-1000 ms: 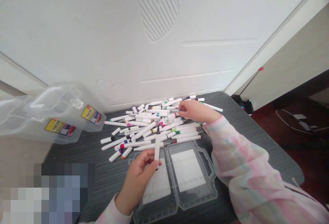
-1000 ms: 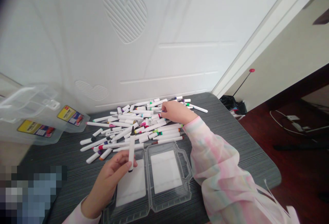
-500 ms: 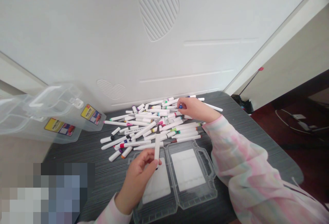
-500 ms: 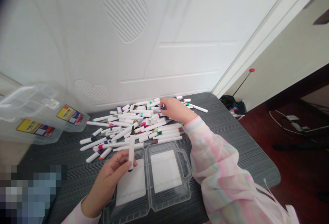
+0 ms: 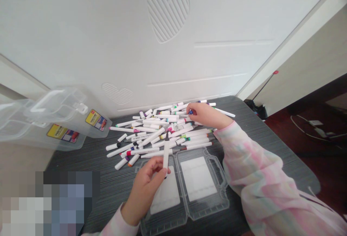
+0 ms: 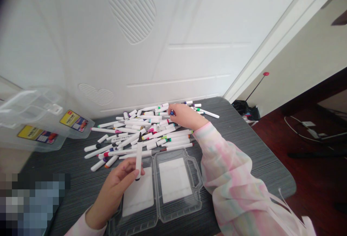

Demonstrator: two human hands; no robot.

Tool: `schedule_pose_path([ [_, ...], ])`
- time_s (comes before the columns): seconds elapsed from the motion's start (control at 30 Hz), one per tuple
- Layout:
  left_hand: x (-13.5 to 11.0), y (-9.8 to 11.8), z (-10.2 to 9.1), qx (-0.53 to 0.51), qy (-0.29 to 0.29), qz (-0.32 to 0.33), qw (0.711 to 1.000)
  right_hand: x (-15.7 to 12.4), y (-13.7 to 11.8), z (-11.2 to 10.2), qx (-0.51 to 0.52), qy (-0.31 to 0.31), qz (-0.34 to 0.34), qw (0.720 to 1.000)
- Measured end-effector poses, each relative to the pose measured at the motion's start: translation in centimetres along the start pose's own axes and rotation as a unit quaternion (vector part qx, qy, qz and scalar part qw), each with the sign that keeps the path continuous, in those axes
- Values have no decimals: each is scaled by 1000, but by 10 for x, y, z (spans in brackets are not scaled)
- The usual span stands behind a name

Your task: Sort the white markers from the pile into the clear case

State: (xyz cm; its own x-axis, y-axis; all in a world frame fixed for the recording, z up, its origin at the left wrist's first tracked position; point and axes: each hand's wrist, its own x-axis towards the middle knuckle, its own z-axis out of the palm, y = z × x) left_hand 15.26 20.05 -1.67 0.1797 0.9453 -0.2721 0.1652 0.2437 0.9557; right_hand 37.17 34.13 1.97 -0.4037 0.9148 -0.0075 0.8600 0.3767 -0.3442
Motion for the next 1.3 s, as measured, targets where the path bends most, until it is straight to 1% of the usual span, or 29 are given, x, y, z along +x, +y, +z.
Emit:
schedule_pose_path([
  [0.33, 0, -4, -1, -4, -4, 11, 1000, -1, -1, -4, -29, -16, 38, 999],
  [0.6, 0, -4, -2, 4, -11, 10, 1000, 0, 1, -4, -47, -75, 70, 994],
  [0.87, 0, -7, -3, 9, -17, 9, 1000, -1, 4, -2, -49, -99, 76, 991],
  [0.97, 0, -7, -3, 7, -16, 9, 1000, -1, 4, -3, -45, -102, 72, 991],
  [1.1, 1, -7, -2, 4, -14, 8, 1000, -1, 2, -4, -40, -92, 58, 993],
  [1.3, 0, -6, -2, 0, -17, 4, 1000, -2, -8, 1, -15, -60, -14, 998],
])
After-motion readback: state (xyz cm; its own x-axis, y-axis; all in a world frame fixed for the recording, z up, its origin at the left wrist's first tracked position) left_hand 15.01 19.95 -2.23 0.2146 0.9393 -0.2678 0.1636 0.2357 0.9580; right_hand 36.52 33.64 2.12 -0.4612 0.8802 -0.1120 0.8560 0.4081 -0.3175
